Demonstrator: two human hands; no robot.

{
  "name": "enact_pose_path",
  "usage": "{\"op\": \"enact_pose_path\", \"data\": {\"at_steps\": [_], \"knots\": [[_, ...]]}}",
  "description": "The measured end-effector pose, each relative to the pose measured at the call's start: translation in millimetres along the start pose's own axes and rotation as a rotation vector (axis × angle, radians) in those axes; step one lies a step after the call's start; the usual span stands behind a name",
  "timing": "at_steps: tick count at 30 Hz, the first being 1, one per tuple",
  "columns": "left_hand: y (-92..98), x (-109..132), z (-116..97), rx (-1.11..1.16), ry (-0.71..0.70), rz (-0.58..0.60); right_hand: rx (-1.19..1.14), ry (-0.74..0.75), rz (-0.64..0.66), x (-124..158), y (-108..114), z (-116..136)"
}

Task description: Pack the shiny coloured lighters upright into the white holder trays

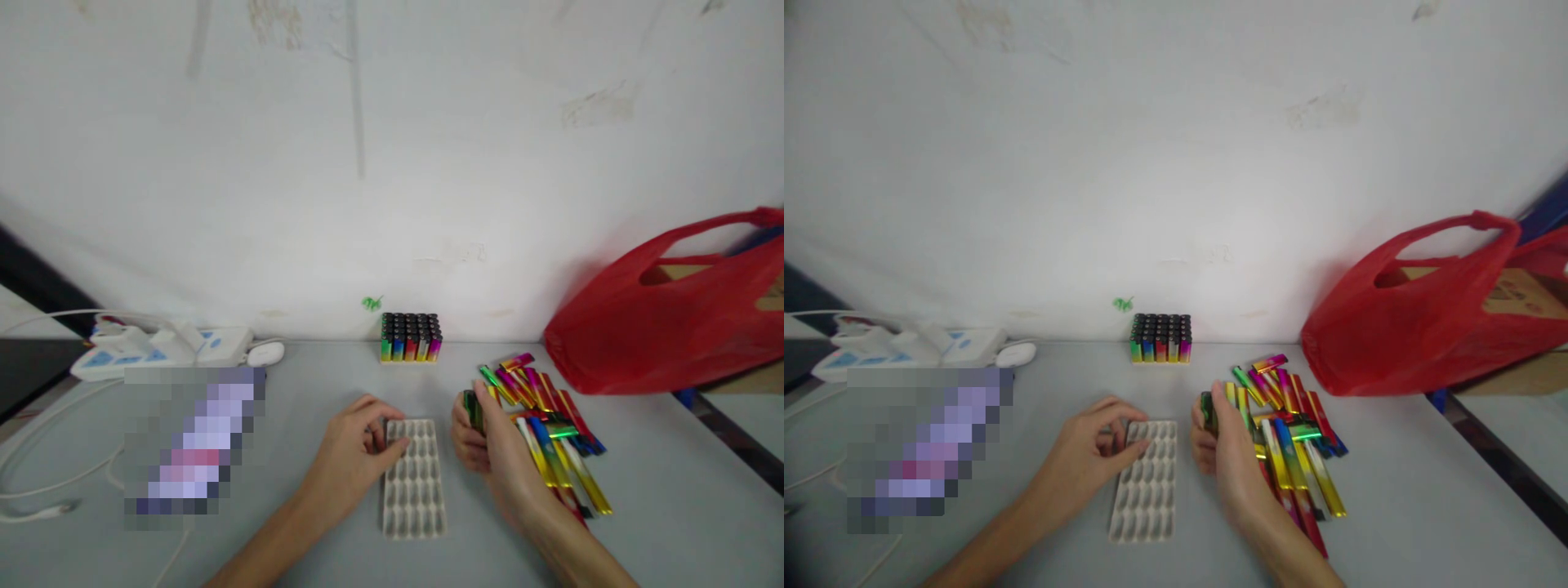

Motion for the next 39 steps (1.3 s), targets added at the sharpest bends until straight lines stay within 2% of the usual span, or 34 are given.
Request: {"op": "enact_pose_path", "data": {"at_steps": [4,9,14,21,25,33,39], "knots": [[-0.3,0,1,-0.011,-0.004,0.002,0.2,0.226,-0.101,2,5,12],[-1.6,1,0,-0.028,0.006,0.009,0.462,0.372,-0.075,7,-2,20],[-2.2,1,-1,-0.029,0.009,0.008,0.542,0.376,-0.033,7,-7,23],[-1.8,0,-3,-0.012,0.007,0.009,0.511,0.332,-0.105,2,1,19],[-2.0,1,-3,-0.006,0.011,0.003,0.516,0.358,-0.134,1,3,19],[-1.7,1,-5,-0.012,0.002,0.006,0.823,0.43,-0.189,10,-2,22],[-2.2,1,-3,-0.014,-0.004,0.003,0.903,0.478,-0.17,13,-7,23]]}}
Point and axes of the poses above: each hand's wrist, its own x-axis away from the middle knuckle, its own y-axis out of the back of the hand, z = x × y, the point moved 5 cm from there along -x, towards the middle knuckle, and after that the axes turned 8 degrees about z, right-handed, at the moved point
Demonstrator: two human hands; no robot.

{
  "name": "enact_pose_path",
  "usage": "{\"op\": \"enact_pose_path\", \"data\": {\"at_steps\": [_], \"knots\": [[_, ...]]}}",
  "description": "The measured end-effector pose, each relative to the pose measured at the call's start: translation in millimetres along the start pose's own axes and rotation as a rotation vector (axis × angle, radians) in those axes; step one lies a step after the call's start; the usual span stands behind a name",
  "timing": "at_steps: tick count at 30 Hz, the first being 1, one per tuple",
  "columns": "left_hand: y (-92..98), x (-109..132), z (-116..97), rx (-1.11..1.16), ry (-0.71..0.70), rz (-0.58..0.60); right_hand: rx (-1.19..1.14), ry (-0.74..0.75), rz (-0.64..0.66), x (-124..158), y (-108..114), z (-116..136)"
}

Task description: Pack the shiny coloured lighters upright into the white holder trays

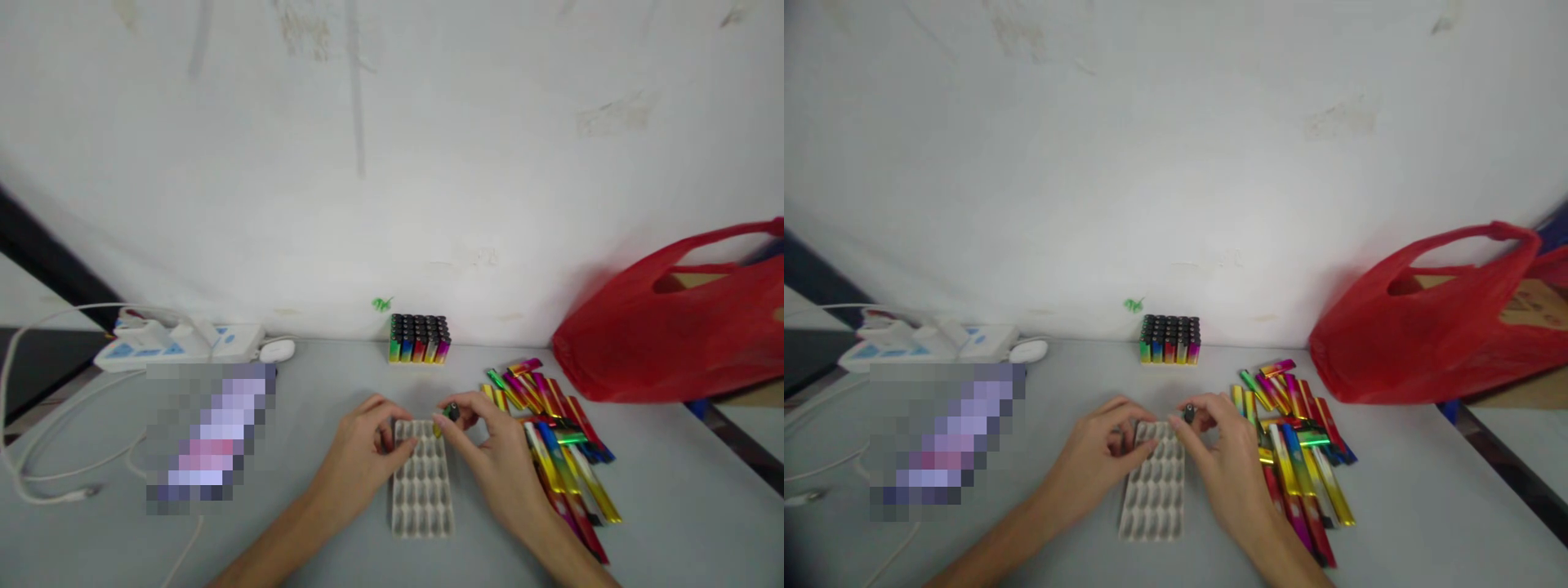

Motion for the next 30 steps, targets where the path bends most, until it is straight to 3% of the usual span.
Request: {"op": "enact_pose_path", "data": {"at_steps": [17,25,27,30], "knots": [[-0.2,0,-1,-0.019,-0.007,0.006,0.093,0.041,0.079,1,-8,-7],[0.2,-2,2,-0.014,-0.015,-0.001,0.168,0.103,0.108,6,-6,4],[0.8,-2,2,-0.021,-0.011,-0.002,0.188,0.112,0.068,5,0,4],[1.0,-2,0,-0.021,0.003,0.001,0.367,0.117,-0.09,2,14,2]]}}
Point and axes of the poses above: each hand's wrist, its own x-axis away from the middle knuckle, its own y-axis out of the back of the hand, z = x × y, the point moved 5 cm from there along -x, towards the middle knuckle, and after that the axes turned 8 degrees about z, right-handed, at the moved point
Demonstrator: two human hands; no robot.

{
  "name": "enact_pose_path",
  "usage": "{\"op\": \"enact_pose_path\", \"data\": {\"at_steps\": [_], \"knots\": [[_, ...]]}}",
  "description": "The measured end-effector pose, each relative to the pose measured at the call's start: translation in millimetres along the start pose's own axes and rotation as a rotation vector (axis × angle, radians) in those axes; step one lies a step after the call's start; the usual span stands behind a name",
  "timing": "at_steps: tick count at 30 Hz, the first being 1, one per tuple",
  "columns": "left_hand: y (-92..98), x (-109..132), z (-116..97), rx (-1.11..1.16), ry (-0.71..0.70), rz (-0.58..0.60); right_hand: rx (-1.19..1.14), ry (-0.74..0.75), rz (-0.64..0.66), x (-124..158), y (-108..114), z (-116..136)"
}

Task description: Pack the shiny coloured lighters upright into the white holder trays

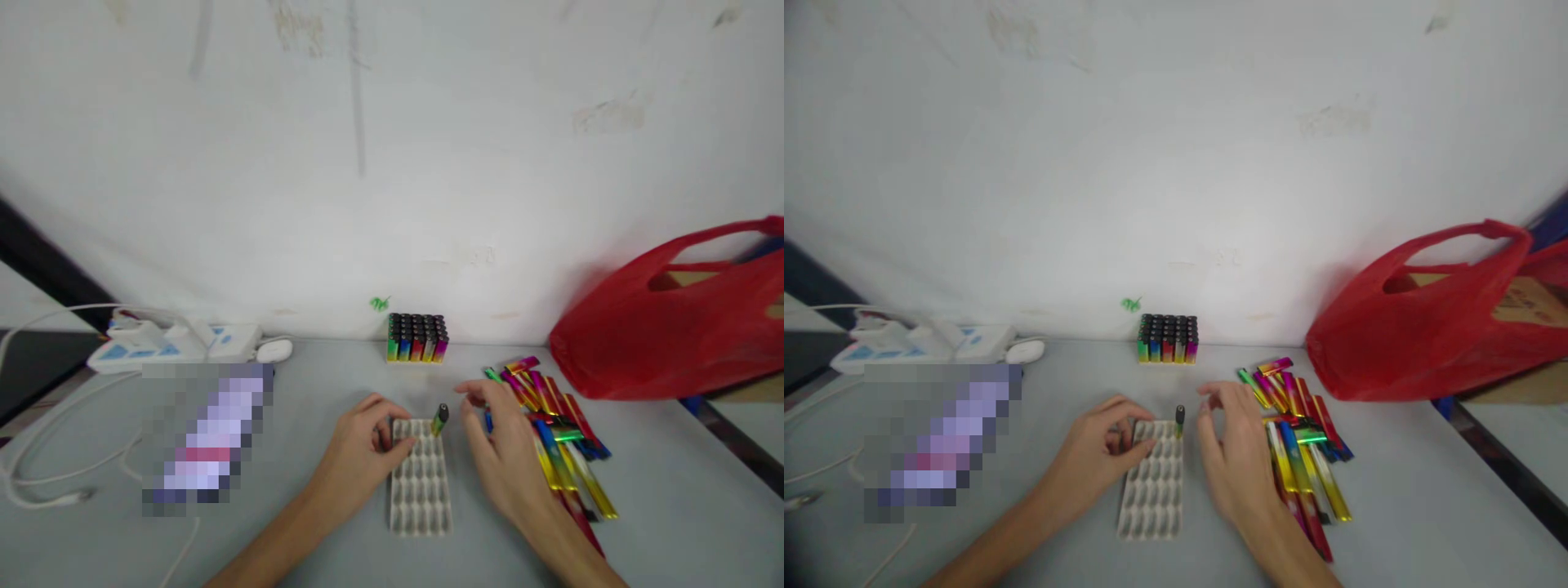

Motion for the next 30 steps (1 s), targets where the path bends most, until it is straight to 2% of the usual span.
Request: {"op": "enact_pose_path", "data": {"at_steps": [3,5,8,11,15,21,26,30], "knots": [[-0.3,1,-1,0.015,0.01,0.004,0.363,-0.008,-0.123,-4,9,-7],[-0.4,1,-2,0.021,0.015,0.003,0.585,-0.053,-0.151,-6,12,-12],[-0.2,1,-2,0.017,0.015,-0.002,0.82,-0.147,-0.114,-7,13,-21],[-0.8,1,-1,0.014,0.01,0.007,0.931,-0.197,-0.039,-6,9,-28],[-1.2,1,1,0.019,0.01,-0.001,0.895,-0.161,0.013,-5,3,-35],[-2.4,1,1,0.015,0.005,0.001,0.631,-0.113,0.067,-2,-8,-41],[-1.4,2,0,0.006,0.005,-0.004,0.482,-0.079,0.148,0,-17,-35],[-1.3,1,0,0.011,-0.006,0.002,0.36,-0.091,0.114,-2,-16,-28]]}}
Point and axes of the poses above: each hand's wrist, its own x-axis away from the middle knuckle, its own y-axis out of the back of the hand, z = x × y, the point moved 5 cm from there along -x, towards the middle knuckle, and after that the axes turned 8 degrees about z, right-handed, at the moved point
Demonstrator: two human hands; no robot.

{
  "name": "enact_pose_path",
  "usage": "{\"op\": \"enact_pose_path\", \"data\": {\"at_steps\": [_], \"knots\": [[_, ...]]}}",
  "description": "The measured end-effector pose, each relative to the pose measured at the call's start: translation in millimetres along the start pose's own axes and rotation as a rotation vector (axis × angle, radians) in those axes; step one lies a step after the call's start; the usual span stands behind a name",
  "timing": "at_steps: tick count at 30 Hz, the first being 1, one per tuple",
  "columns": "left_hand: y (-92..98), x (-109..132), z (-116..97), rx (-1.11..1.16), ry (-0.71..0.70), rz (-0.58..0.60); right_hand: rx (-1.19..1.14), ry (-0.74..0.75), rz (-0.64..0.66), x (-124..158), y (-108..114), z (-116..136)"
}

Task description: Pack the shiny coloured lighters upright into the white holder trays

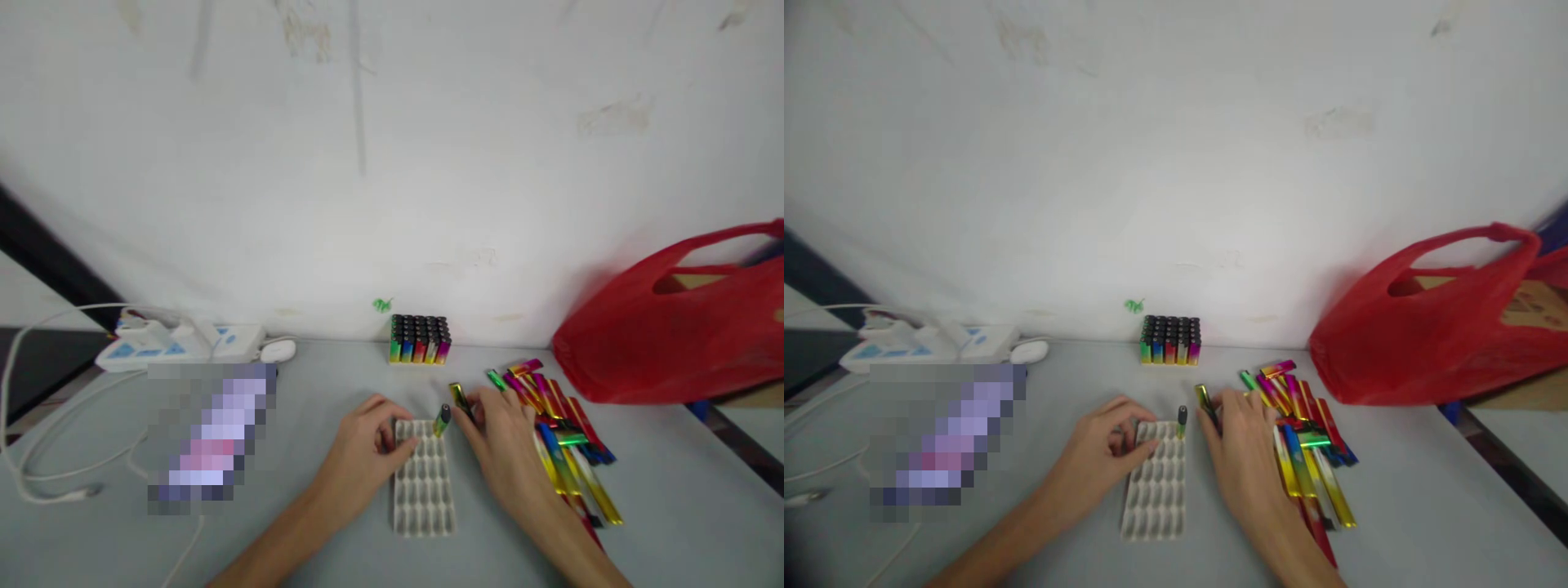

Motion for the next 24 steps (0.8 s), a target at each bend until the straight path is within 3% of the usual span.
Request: {"op": "enact_pose_path", "data": {"at_steps": [7,14,19,24], "knots": [[-0.3,0,1,0.003,0.008,-0.002,-0.556,-0.143,-0.064,-5,14,-6],[1.2,0,-4,-0.001,0.013,0.013,-1.168,-0.278,0.071,-9,1,-11],[1.2,0,-2,-0.013,0.021,0.018,-1.216,-0.232,0.126,-11,2,-4],[0.8,0,-2,-0.014,0.01,0.02,-1.154,-0.304,0.09,-6,0,-4]]}}
Point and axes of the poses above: each hand's wrist, its own x-axis away from the middle knuckle, its own y-axis out of the back of the hand, z = x × y, the point moved 5 cm from there along -x, towards the middle knuckle, and after that the axes turned 8 degrees about z, right-handed, at the moved point
